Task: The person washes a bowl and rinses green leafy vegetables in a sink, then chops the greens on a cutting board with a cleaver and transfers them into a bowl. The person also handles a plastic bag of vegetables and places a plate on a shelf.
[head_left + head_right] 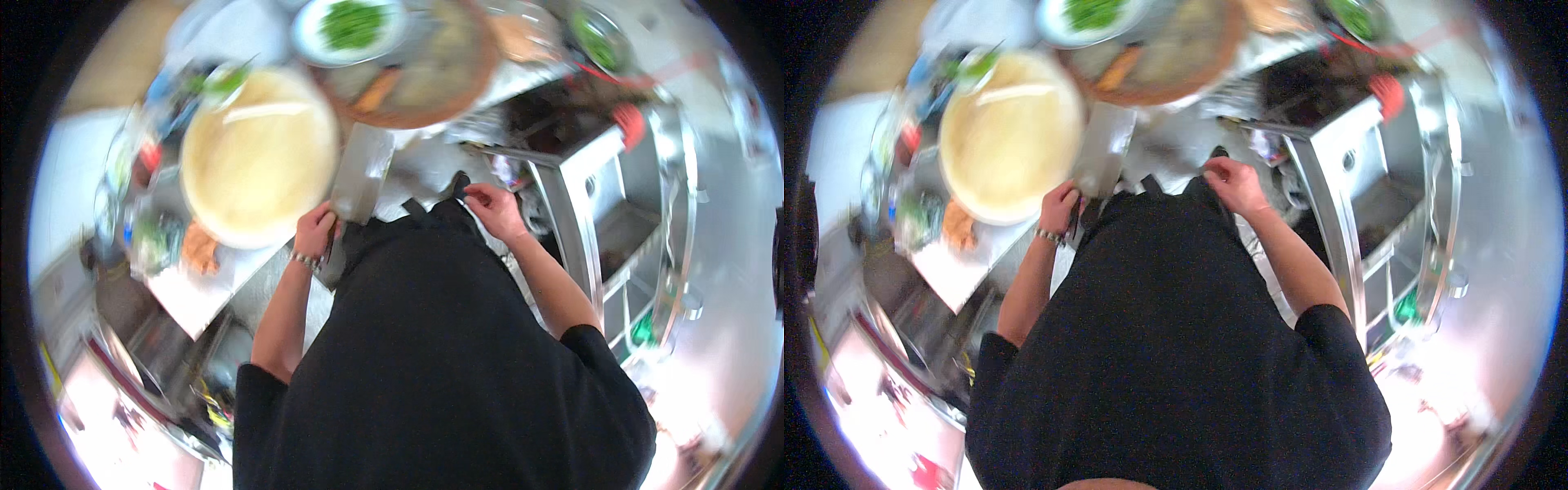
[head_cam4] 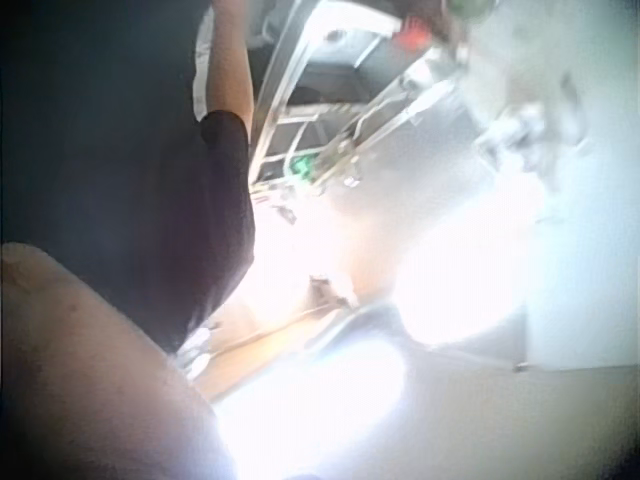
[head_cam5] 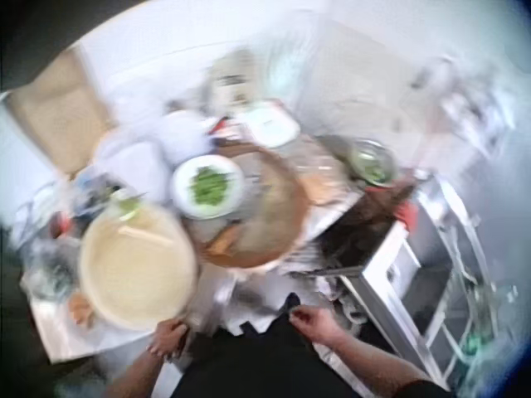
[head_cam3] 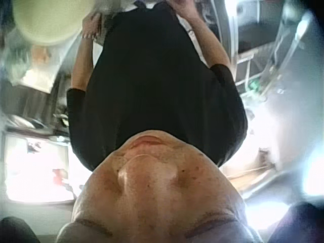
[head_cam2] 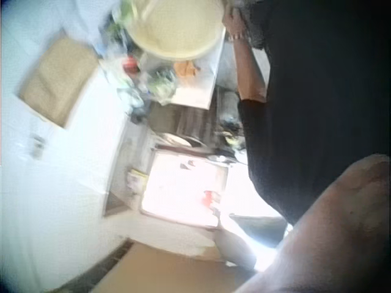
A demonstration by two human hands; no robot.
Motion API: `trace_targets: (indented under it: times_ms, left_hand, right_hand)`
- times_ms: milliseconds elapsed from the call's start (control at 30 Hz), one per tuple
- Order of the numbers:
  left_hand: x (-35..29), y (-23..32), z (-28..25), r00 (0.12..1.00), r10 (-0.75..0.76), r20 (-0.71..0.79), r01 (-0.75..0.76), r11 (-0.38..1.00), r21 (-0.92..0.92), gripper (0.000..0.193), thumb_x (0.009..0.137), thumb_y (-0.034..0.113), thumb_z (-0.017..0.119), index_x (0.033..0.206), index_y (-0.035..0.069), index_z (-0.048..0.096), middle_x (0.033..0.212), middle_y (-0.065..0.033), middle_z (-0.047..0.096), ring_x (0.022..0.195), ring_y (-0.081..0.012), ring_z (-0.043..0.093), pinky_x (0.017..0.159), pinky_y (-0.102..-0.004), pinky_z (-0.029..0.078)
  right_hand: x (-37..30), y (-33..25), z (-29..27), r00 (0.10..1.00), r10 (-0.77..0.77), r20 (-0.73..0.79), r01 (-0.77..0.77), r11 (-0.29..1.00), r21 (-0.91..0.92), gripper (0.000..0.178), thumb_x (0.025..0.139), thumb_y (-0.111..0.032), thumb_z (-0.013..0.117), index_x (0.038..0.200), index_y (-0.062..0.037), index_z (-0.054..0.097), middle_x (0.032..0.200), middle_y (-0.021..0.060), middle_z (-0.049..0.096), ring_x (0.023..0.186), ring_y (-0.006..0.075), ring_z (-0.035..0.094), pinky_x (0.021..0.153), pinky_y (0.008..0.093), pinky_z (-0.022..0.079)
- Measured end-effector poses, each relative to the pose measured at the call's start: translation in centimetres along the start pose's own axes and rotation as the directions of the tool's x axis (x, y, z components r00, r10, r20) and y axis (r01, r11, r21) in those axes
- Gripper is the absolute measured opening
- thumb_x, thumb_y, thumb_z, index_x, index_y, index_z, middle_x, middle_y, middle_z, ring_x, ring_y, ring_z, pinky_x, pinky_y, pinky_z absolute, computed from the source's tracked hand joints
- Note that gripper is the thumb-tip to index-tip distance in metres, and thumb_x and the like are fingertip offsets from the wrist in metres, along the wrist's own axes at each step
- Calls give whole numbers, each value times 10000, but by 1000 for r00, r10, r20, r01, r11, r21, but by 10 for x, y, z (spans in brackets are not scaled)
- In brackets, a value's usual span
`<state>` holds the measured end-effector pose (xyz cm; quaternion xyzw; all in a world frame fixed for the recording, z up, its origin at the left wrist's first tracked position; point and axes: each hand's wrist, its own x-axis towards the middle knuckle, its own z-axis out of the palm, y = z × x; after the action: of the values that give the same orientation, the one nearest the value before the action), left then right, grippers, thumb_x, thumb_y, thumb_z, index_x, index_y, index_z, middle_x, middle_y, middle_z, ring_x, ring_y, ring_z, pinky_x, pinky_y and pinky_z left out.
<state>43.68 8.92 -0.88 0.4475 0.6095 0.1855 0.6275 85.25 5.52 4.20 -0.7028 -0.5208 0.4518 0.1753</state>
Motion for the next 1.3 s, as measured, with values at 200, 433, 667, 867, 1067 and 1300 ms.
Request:
trace_targets:
  times_ms: [200,433,667,867,1067,1300]
  left_hand:
    - [60,136,189,972,158,176,-116,967,-229,258,1034,83,545,1262,0,632,885,-52,684,710,-112,619,660,-259,535]
    - [108,267,454,789,178,588,-95,981,-169,305,1057,162,539,1333,33,560,920,-52,643,732,-143,635,651,-303,555]
    - [133,326,645,826,-118,552,-1,977,211,253,1045,74,504,1280,30,587,818,-15,617,618,-101,570,550,-261,494]
    - [188,330,755,867,-182,463,33,950,311,296,1040,116,540,1322,28,547,815,-30,614,615,-121,582,532,-286,506]
    - [240,327,847,805,-261,533,51,925,377,188,1029,122,565,1188,24,587,810,-40,627,628,-144,604,547,-307,524]
    - [237,337,884,765,-235,599,-15,924,381,211,1014,96,570,1210,19,565,852,-38,613,622,-125,598,551,-298,544]
  right_hand:
    - [-52,127,-182,878,143,-456,-126,990,67,283,909,-221,708,1126,-39,728,926,123,761,807,209,732,796,337,579]
    - [-41,383,-413,346,467,-814,-346,870,352,707,869,-336,664,1468,-16,468,1106,158,740,1085,345,688,1006,426,500]
    - [58,446,-586,364,584,-725,-442,794,417,779,840,-271,596,1525,21,364,1122,282,703,1043,433,685,944,468,542]
    - [91,432,-566,557,584,-591,119,648,752,534,910,-357,624,1302,5,603,1136,248,704,991,305,714,881,393,566]
    - [107,450,-522,723,439,-534,147,657,739,517,940,-403,665,1302,-39,611,1019,212,715,918,291,710,832,384,560]
    - [122,454,-491,577,494,-650,96,750,655,719,1003,-500,509,1506,5,417,1539,253,431,1466,424,342,1219,480,265]
